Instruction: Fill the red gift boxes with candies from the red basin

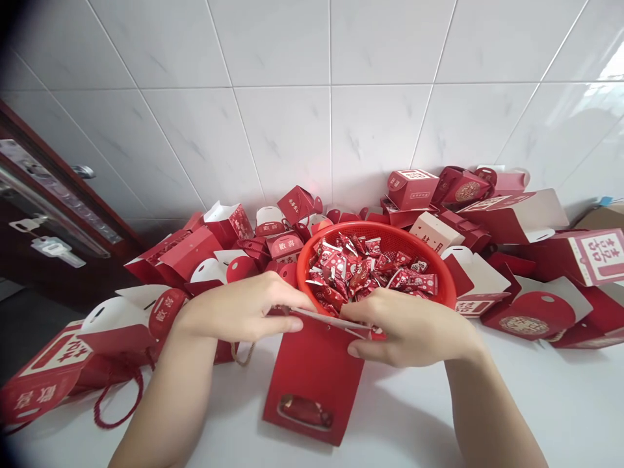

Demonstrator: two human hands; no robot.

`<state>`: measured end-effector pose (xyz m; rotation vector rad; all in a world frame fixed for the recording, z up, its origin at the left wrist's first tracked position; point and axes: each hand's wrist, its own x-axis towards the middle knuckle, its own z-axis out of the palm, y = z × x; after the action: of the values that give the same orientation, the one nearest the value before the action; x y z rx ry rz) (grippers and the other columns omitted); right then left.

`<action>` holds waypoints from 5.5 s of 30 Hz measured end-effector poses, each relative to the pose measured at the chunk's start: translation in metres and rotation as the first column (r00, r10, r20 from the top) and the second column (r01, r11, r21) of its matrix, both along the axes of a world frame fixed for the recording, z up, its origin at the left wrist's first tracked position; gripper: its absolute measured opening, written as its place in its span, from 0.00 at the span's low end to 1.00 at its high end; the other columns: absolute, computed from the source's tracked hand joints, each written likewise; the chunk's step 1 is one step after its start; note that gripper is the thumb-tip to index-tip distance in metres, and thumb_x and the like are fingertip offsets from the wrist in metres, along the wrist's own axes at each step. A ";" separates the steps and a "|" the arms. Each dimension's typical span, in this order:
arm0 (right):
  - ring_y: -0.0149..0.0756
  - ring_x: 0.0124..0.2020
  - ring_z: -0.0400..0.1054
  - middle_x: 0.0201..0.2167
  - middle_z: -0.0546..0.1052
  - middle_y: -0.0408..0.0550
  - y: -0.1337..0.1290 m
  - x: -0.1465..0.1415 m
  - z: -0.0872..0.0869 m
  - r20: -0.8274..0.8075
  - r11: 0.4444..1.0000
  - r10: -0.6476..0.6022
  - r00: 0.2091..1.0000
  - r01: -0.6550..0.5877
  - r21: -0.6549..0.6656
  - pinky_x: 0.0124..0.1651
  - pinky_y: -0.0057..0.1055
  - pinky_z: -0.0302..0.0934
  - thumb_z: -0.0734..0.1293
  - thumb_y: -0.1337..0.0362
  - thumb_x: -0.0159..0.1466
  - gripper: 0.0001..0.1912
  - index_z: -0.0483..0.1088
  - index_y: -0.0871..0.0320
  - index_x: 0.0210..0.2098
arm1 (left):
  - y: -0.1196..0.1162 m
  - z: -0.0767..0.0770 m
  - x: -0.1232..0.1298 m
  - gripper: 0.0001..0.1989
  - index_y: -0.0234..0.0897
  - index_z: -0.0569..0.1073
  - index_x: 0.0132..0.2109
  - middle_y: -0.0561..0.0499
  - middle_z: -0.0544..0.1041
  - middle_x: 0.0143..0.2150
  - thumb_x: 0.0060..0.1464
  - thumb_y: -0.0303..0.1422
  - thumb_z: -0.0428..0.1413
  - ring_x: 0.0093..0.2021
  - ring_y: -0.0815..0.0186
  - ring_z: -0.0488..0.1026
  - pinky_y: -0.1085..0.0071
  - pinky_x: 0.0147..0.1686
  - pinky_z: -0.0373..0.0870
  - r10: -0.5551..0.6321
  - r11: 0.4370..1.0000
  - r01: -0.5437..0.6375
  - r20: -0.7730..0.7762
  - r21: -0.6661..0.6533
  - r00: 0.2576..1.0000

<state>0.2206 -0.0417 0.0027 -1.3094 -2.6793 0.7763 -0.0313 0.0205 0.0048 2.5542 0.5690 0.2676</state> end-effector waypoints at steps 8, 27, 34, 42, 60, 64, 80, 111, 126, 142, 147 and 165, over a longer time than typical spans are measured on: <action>0.41 0.39 0.77 0.42 0.81 0.51 0.012 0.009 -0.004 -0.592 0.962 -0.272 0.758 0.230 -0.148 0.37 0.33 0.72 0.67 0.48 0.69 0.20 0.74 0.57 0.50 | 0.013 -0.001 -0.011 0.12 0.37 0.81 0.49 0.47 0.84 0.44 0.64 0.35 0.57 0.42 0.61 0.80 0.70 0.37 0.76 0.315 0.945 -0.254 0.361 -0.207 0.878; 0.44 0.46 0.78 0.44 0.82 0.49 0.019 -0.021 -0.024 -0.933 0.756 -0.252 0.258 0.654 -0.023 0.44 0.39 0.75 0.69 0.50 0.69 0.17 0.71 0.49 0.53 | 0.008 -0.013 0.018 0.16 0.40 0.73 0.52 0.47 0.80 0.45 0.61 0.42 0.61 0.44 0.60 0.78 0.65 0.43 0.77 0.461 0.886 -0.349 0.669 -0.305 0.583; 0.45 0.54 0.76 0.55 0.79 0.54 0.024 -0.019 -0.024 -0.954 0.836 -0.161 0.252 0.549 0.004 0.58 0.45 0.70 0.69 0.47 0.68 0.25 0.66 0.50 0.60 | 0.043 -0.015 -0.003 0.23 0.41 0.68 0.43 0.52 0.77 0.37 0.52 0.50 0.67 0.40 0.63 0.76 0.68 0.41 0.74 0.349 0.775 -0.543 0.935 -0.322 -0.057; 0.50 0.62 0.70 0.61 0.75 0.55 0.021 -0.022 -0.027 -0.900 0.860 -0.262 0.349 0.507 -0.054 0.59 0.48 0.69 0.71 0.46 0.66 0.31 0.62 0.47 0.63 | 0.040 -0.023 0.014 0.18 0.39 0.71 0.41 0.53 0.75 0.33 0.53 0.45 0.68 0.36 0.66 0.75 0.71 0.36 0.74 0.436 0.846 -0.365 0.898 -0.390 0.051; 0.42 0.37 0.81 0.47 0.82 0.48 0.025 -0.009 -0.022 -0.928 0.927 -0.328 0.174 0.247 -0.281 0.31 0.31 0.76 0.74 0.59 0.65 0.24 0.69 0.42 0.59 | 0.015 -0.021 0.028 0.13 0.41 0.72 0.49 0.48 0.80 0.46 0.59 0.35 0.62 0.43 0.61 0.79 0.69 0.37 0.78 0.456 0.813 -0.016 0.621 -0.581 0.637; 0.35 0.31 0.79 0.38 0.83 0.44 0.029 -0.006 -0.024 -0.929 0.923 -0.332 0.165 0.258 -0.284 0.29 0.27 0.73 0.75 0.59 0.64 0.11 0.78 0.47 0.46 | 0.019 -0.022 0.027 0.12 0.42 0.76 0.49 0.51 0.79 0.47 0.57 0.31 0.62 0.37 0.68 0.76 0.75 0.33 0.75 0.417 0.880 -0.086 0.671 -0.468 0.613; 0.42 0.35 0.81 0.33 0.86 0.45 0.026 -0.013 -0.029 -0.946 0.826 -0.157 0.283 0.563 0.032 0.33 0.33 0.76 0.78 0.62 0.58 0.04 0.85 0.46 0.33 | 0.018 -0.027 0.027 0.11 0.39 0.73 0.35 0.55 0.73 0.30 0.59 0.40 0.65 0.28 0.72 0.67 0.76 0.28 0.66 0.363 0.932 -0.220 0.774 -0.289 0.518; 0.40 0.28 0.76 0.32 0.82 0.47 0.003 -0.007 -0.008 -0.843 0.818 -0.328 0.427 0.575 -0.026 0.22 0.28 0.69 0.72 0.52 0.66 0.11 0.79 0.51 0.40 | -0.011 -0.026 0.039 0.20 0.39 0.78 0.59 0.53 0.67 0.26 0.69 0.42 0.51 0.27 0.65 0.62 0.69 0.28 0.64 0.404 0.908 -0.352 0.694 -0.227 0.596; 0.35 0.25 0.70 0.31 0.78 0.46 -0.006 -0.001 0.000 -0.814 0.890 -0.329 0.478 0.445 -0.098 0.20 0.26 0.64 0.70 0.51 0.68 0.10 0.77 0.50 0.40 | -0.015 -0.019 0.033 0.15 0.38 0.83 0.43 0.50 0.74 0.28 0.66 0.42 0.55 0.32 0.61 0.71 0.67 0.32 0.72 0.383 0.923 -0.235 0.691 -0.303 0.613; 0.41 0.32 0.78 0.35 0.84 0.48 -0.026 0.023 0.009 -0.665 0.913 -0.234 0.709 0.395 0.100 0.27 0.29 0.74 0.72 0.55 0.67 0.09 0.83 0.46 0.44 | -0.036 -0.010 0.027 0.11 0.35 0.80 0.46 0.53 0.74 0.27 0.66 0.31 0.53 0.26 0.70 0.66 0.74 0.25 0.65 0.168 0.981 -0.076 0.593 -0.176 0.788; 0.42 0.36 0.79 0.39 0.85 0.46 -0.031 0.023 0.003 -0.592 0.889 -0.166 0.788 0.380 0.257 0.32 0.29 0.75 0.70 0.58 0.69 0.10 0.83 0.44 0.47 | -0.040 -0.010 0.029 0.08 0.35 0.79 0.42 0.56 0.73 0.26 0.61 0.27 0.54 0.23 0.73 0.64 0.77 0.21 0.62 0.128 0.978 -0.029 0.489 -0.205 0.863; 0.47 0.40 0.81 0.39 0.85 0.52 -0.106 0.095 -0.031 -0.393 0.665 -0.469 0.791 0.609 0.432 0.38 0.33 0.77 0.66 0.57 0.68 0.11 0.82 0.49 0.40 | -0.036 0.001 0.010 0.22 0.34 0.77 0.60 0.47 0.82 0.57 0.67 0.43 0.56 0.56 0.59 0.80 0.68 0.58 0.74 -0.044 0.997 0.028 0.239 0.072 0.970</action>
<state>0.3152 -0.1474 -0.0286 -1.5776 -1.8976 0.0733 -0.0214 -0.0153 0.0054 2.5440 0.4272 0.5839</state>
